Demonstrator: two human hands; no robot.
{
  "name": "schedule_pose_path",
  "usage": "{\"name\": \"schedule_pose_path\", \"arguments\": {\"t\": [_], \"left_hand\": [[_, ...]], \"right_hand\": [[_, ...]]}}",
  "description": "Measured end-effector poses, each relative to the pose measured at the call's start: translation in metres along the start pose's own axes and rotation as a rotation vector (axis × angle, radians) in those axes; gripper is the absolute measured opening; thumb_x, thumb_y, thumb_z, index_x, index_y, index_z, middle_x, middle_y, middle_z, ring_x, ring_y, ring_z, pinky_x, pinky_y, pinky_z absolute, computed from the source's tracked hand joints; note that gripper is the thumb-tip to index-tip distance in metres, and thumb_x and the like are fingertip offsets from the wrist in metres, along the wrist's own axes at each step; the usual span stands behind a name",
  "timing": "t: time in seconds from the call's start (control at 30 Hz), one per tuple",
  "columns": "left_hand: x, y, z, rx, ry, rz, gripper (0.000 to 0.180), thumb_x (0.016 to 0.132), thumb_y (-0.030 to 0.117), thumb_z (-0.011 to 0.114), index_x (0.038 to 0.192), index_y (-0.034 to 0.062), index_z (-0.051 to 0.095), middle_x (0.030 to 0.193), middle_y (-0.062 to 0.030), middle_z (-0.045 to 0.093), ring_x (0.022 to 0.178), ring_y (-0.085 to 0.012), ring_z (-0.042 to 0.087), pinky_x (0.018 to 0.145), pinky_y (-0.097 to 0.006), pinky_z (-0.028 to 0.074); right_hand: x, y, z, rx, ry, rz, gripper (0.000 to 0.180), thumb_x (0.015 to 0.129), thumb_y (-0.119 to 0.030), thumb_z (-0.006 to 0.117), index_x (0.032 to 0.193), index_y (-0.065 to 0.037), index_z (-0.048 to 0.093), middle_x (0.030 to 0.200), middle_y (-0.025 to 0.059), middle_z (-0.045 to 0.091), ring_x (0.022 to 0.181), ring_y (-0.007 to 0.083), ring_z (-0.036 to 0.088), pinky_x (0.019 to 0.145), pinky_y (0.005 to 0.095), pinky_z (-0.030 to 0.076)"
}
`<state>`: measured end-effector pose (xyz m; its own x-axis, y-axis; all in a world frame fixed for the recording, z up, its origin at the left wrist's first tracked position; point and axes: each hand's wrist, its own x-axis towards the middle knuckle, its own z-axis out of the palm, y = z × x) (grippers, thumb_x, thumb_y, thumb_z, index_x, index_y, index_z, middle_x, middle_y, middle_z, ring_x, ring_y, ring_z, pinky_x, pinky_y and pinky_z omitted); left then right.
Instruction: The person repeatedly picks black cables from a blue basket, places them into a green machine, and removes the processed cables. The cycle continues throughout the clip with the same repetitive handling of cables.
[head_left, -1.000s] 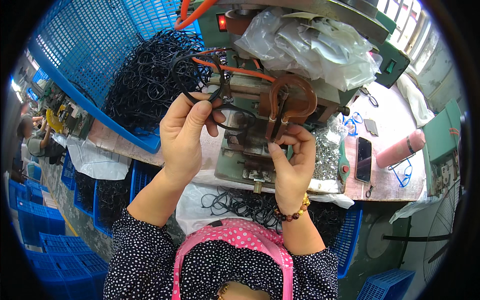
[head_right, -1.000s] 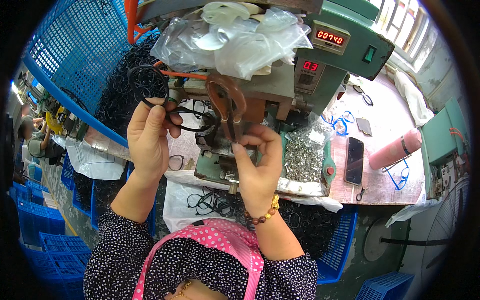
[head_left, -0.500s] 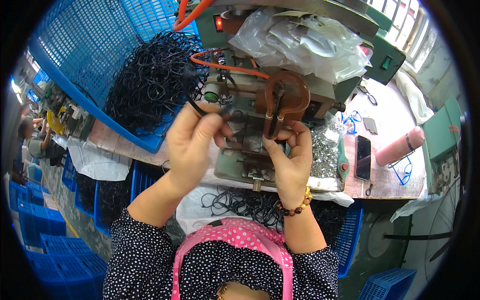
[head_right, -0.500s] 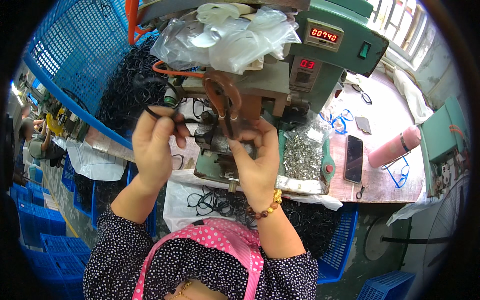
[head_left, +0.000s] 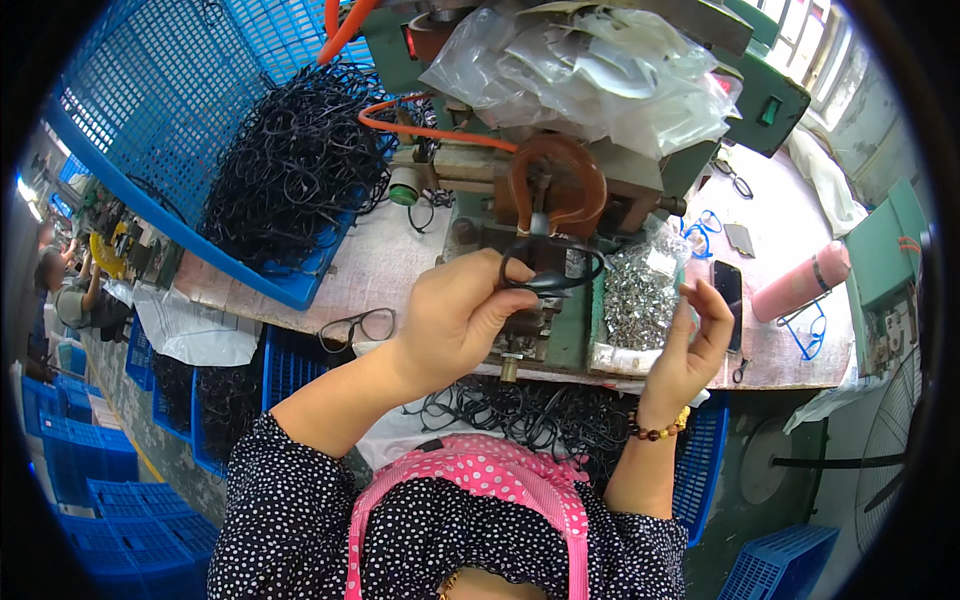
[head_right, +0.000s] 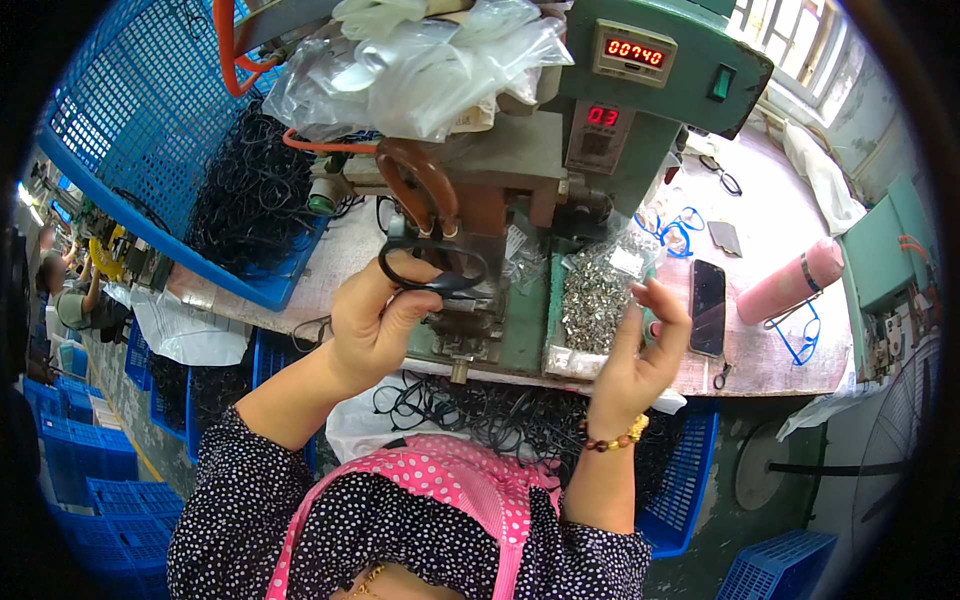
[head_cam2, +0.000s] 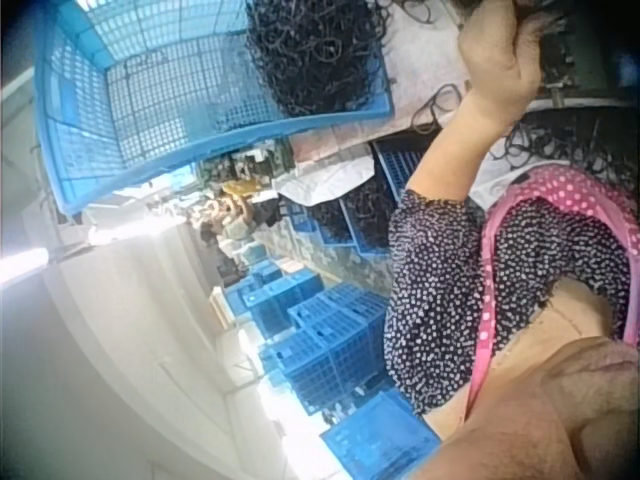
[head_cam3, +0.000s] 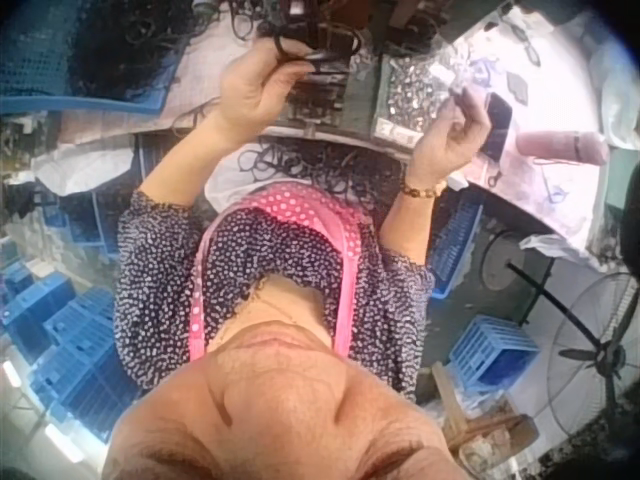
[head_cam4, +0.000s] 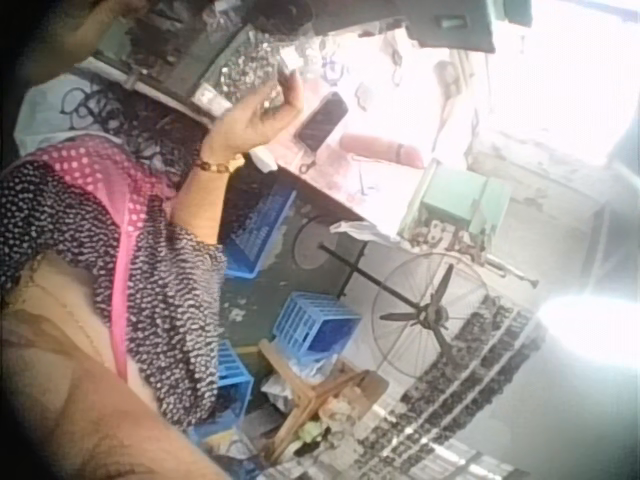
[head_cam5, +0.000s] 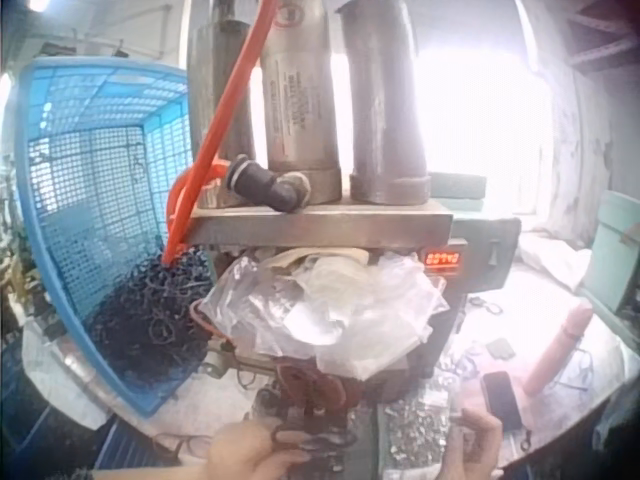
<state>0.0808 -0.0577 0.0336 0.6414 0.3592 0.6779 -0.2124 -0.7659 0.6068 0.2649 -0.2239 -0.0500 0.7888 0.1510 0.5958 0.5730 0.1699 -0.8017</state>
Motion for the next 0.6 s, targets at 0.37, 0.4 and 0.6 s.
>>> {"name": "schedule_pose_path", "arguments": {"t": [0.37, 0.4, 0.6], "left_hand": [[0.002, 0.005, 0.003, 0.078, 0.064, 0.136, 0.016, 0.084, 0.006, 0.073, 0.092, -0.0014, 0.062, 0.08, -0.0144, 0.064, 0.068, -0.0341, 0.062, 0.06, -0.038, 0.049], [0.002, 0.006, 0.002, 0.066, 0.077, 0.119, 0.015, 0.084, 0.006, 0.073, 0.092, -0.0014, 0.062, 0.08, -0.0142, 0.064, 0.068, -0.0338, 0.062, 0.06, -0.038, 0.049], [-0.019, -0.002, 0.005, 0.062, 0.15, 0.02, 0.015, 0.085, 0.003, 0.07, 0.097, -0.0015, 0.063, 0.091, -0.0162, 0.066, 0.077, -0.0323, 0.065, 0.066, -0.037, 0.05]], "right_hand": [[-0.014, 0.025, -0.003, -0.679, -0.473, -0.215, 0.014, 0.078, -0.008, 0.073, 0.09, -0.008, 0.065, 0.119, 0.0095, 0.06, 0.13, 0.0387, 0.043, 0.11, 0.0509, 0.031], [-0.013, 0.025, 0.0, -0.664, -0.461, -0.215, 0.011, 0.08, -0.008, 0.072, 0.089, -0.008, 0.065, 0.117, 0.0087, 0.062, 0.128, 0.0377, 0.045, 0.11, 0.0511, 0.032], [-0.016, 0.032, 0.008, -0.545, -0.294, -0.298, 0.005, 0.086, -0.007, 0.068, 0.091, -0.007, 0.068, 0.102, 0.008, 0.069, 0.11, 0.0309, 0.059, 0.106, 0.0463, 0.036]]}}
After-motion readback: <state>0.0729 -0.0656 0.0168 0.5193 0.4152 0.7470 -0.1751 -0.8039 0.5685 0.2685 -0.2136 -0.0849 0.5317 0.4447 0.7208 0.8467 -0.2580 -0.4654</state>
